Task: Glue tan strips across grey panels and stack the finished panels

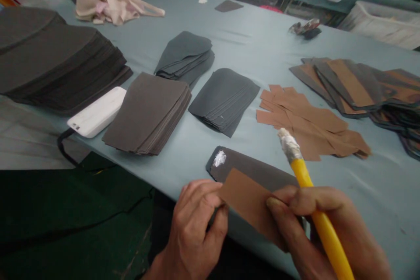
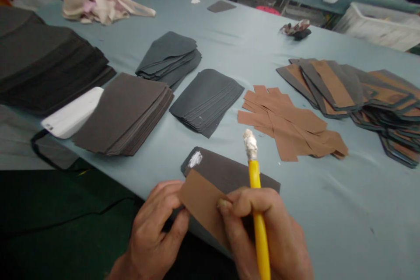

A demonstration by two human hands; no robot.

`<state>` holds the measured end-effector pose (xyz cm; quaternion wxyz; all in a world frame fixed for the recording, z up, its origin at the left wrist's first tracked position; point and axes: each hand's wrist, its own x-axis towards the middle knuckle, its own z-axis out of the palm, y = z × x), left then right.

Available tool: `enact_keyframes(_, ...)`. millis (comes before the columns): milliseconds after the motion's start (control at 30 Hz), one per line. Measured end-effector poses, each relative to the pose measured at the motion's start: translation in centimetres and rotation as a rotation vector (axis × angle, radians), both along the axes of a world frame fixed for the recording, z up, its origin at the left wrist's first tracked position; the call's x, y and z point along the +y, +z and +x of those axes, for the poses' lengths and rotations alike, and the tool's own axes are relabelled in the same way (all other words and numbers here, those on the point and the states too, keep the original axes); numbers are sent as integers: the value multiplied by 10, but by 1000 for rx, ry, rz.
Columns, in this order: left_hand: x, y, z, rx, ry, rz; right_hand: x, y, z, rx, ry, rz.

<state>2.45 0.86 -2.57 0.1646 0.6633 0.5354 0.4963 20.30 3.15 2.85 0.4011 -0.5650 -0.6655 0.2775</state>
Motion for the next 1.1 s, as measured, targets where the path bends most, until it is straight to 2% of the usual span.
enact_keyframes(167, 4, -6, -7, 237, 7, -28, 33, -25, 2, -37, 78, 43)
enact_keyframes(333, 3, -12, -9, 346, -3, -76, 45, -46, 2, -122, 93, 34)
enact_keyframes(567, 2, -15, -12, 346, -39, -103, 49, -50, 4, -179, 162, 25)
enact_keyframes(767, 2, -16, -14, 345, -54, -96, 51, -53, -1, -175, 156, -28)
enact_keyframes(1100, 0, -13, -17, 315, -66, -139, 55, -57, -2, -224, 157, 28)
